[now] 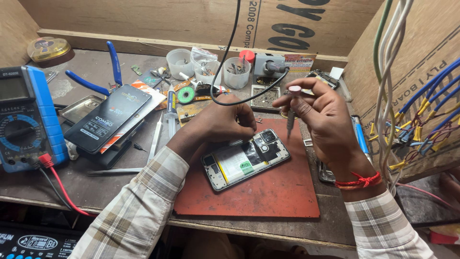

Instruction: The person uses a screwdriver to remove screws from a disassembled smartphone placed on a red mat. They repeatedly unscrew and set aside screws while holding the phone steady with the other hand. The work continues across multiple screw locations on the device.

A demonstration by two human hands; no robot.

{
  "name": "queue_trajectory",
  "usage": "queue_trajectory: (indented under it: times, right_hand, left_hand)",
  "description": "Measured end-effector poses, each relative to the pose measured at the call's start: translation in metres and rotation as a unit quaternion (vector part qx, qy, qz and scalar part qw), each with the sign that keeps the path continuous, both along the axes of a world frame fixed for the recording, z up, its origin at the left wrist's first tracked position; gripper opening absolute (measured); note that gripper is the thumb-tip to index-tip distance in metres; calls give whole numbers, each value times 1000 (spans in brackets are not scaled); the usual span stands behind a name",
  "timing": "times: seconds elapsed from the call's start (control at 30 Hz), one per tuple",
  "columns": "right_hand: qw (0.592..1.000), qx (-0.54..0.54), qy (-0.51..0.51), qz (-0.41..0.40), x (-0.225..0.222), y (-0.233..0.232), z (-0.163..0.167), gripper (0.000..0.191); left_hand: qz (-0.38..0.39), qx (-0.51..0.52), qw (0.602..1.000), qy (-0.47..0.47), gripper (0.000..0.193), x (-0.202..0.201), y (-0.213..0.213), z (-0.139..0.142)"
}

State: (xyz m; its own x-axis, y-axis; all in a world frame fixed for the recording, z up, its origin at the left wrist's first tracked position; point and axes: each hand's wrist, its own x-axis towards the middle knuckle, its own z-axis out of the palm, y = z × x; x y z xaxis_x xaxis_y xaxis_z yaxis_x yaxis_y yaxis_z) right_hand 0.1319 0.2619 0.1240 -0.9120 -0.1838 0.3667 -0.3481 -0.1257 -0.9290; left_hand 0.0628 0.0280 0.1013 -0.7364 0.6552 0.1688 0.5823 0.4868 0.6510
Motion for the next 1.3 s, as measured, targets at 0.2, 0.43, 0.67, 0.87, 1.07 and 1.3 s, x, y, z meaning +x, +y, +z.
queue_trajectory:
  times: [0.2, 0.43, 0.67, 0.87, 1.07, 1.3]
  right_hand:
    - [992, -52, 109, -31, 8, -6, 1, 33]
    - [980, 11, 178, -91, 10, -11, -8, 24]
    - [974, 17, 194, -113, 8, -16, -17, 22]
    - [969, 58, 214, -105, 7, -18, -18, 24]
    - [973, 35, 210, -92, 6, -19, -17, 23]
    - [969, 48, 218, -103, 6, -17, -17, 23]
  left_hand:
    - [3, 10, 1000, -12, 22, -2, -1, -1]
    - [-13, 13, 998, -66, 26, -1, -6, 1]
    - [-29, 50, 993, -107, 26, 3, -9, 4]
    - [-32, 46, 993, -107, 29, 5, -10, 8]
    - [-23, 39, 993, -113, 27, 6, -10, 9]
    - [-22, 41, 993, -113, 27, 6, -8, 10]
